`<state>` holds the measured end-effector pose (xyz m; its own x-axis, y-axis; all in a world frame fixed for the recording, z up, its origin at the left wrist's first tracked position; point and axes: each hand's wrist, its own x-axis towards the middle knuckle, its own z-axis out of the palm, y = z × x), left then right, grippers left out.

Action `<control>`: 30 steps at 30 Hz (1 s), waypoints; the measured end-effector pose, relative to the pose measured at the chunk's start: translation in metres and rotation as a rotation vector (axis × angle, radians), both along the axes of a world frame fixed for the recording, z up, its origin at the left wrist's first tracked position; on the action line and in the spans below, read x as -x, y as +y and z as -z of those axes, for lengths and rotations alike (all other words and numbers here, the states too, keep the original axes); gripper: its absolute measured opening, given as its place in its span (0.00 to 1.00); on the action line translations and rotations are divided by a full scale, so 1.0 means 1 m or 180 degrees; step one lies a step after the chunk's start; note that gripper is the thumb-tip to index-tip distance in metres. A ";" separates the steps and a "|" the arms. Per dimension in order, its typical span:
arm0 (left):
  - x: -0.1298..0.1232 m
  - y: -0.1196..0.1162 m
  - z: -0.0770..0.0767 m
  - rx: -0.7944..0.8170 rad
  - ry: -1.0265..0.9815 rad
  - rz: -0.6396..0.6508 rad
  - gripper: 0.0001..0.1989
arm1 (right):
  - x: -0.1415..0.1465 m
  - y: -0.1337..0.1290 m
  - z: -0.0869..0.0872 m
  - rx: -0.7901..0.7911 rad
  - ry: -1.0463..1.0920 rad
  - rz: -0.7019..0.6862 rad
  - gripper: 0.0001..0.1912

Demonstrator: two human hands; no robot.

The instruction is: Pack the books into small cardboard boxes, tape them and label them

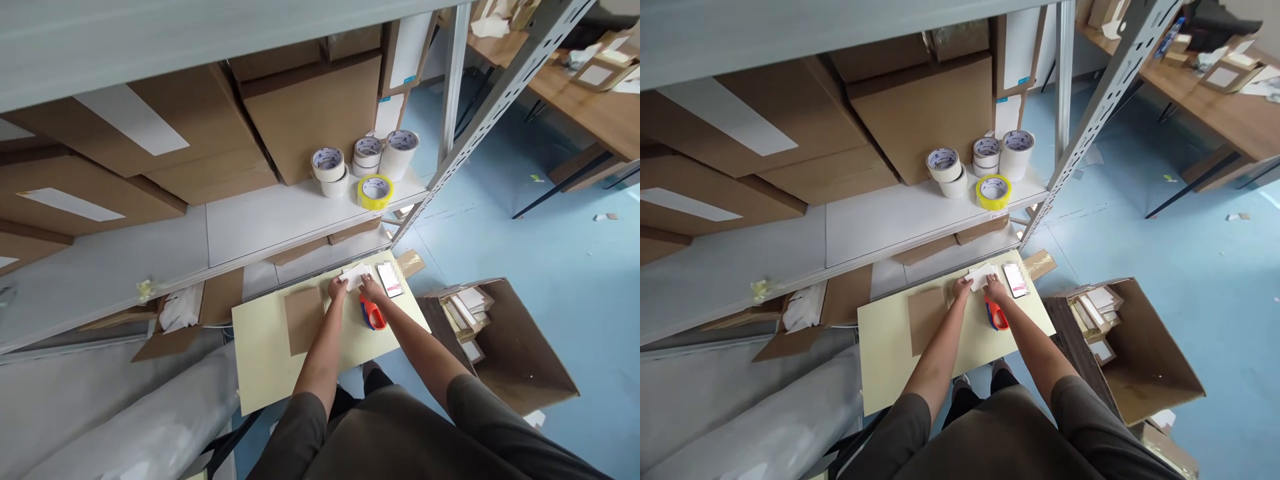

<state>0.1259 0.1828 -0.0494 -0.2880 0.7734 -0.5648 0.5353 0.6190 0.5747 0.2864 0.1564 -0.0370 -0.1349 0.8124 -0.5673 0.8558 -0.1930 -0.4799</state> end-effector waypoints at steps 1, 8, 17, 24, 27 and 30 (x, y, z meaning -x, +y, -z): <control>-0.001 0.001 0.001 -0.0007 -0.0002 -0.0091 0.11 | 0.002 -0.001 -0.002 0.0015 0.0007 -0.0044 0.35; 0.003 -0.001 -0.014 -0.0310 -0.0063 -0.0296 0.07 | -0.001 -0.005 -0.019 -0.0072 0.0255 0.0370 0.34; 0.022 -0.026 -0.072 -0.0942 -0.1435 -0.0478 0.15 | 0.005 -0.036 -0.062 -0.1420 0.0625 0.0506 0.43; 0.025 -0.021 -0.125 -0.1346 -0.1800 0.0239 0.20 | 0.005 -0.036 -0.114 -0.1230 0.1737 0.1515 0.22; 0.029 -0.011 -0.138 -0.1395 -0.1362 0.0732 0.27 | -0.007 -0.032 -0.124 -0.0953 0.2533 0.1988 0.24; 0.030 -0.004 -0.148 -0.1215 -0.1211 0.1364 0.23 | -0.017 -0.034 -0.126 -0.0672 0.3155 0.2307 0.25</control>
<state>0.0957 0.1792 0.0984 0.2521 0.9397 -0.2312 0.4055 0.1144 0.9069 0.3034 0.1227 0.0885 0.0871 0.9412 -0.3265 -0.1638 -0.3098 -0.9366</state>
